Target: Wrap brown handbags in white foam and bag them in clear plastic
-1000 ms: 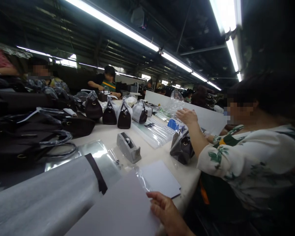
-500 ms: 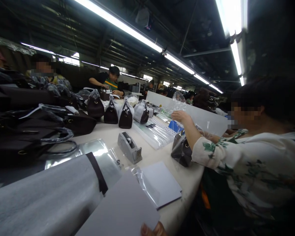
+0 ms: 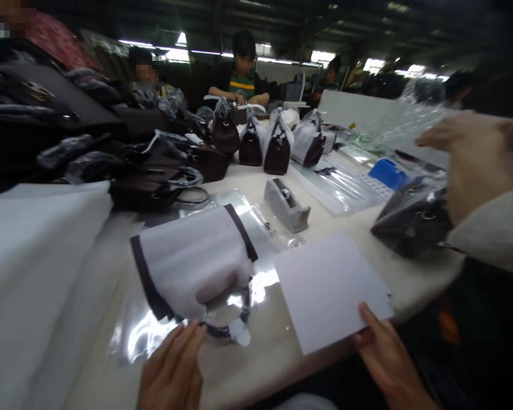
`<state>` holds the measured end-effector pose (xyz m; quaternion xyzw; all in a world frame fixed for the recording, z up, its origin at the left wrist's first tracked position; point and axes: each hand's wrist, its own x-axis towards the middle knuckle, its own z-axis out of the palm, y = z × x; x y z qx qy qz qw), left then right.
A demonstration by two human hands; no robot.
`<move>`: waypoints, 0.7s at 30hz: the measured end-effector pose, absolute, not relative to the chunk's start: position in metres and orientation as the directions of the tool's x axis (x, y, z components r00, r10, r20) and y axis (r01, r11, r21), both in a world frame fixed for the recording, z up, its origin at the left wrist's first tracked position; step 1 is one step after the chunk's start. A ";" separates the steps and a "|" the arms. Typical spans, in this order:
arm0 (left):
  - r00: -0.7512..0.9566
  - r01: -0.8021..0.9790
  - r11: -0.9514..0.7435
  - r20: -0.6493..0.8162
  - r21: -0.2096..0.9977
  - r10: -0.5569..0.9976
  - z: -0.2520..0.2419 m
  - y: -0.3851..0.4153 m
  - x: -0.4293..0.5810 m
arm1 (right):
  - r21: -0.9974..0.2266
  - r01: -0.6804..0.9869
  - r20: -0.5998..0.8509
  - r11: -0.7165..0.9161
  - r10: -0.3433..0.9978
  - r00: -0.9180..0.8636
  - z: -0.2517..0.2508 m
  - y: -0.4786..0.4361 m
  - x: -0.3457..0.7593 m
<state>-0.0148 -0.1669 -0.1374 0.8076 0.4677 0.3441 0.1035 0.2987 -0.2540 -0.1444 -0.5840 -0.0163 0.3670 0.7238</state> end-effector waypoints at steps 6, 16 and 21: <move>0.605 0.710 -0.695 0.410 0.110 0.683 -0.163 -0.154 0.002 | -0.946 -0.323 -0.251 0.004 0.622 0.741 -0.152 -0.269 0.302; 0.760 0.623 -0.777 0.167 0.087 0.628 -0.114 -0.123 0.010 | -0.486 0.795 0.595 0.362 0.804 -0.001 -0.127 -0.291 0.302; 0.670 0.526 -0.737 0.327 0.425 0.667 -0.055 -0.102 -0.005 | -0.252 0.898 0.660 0.361 0.743 -0.113 -0.144 -0.280 0.274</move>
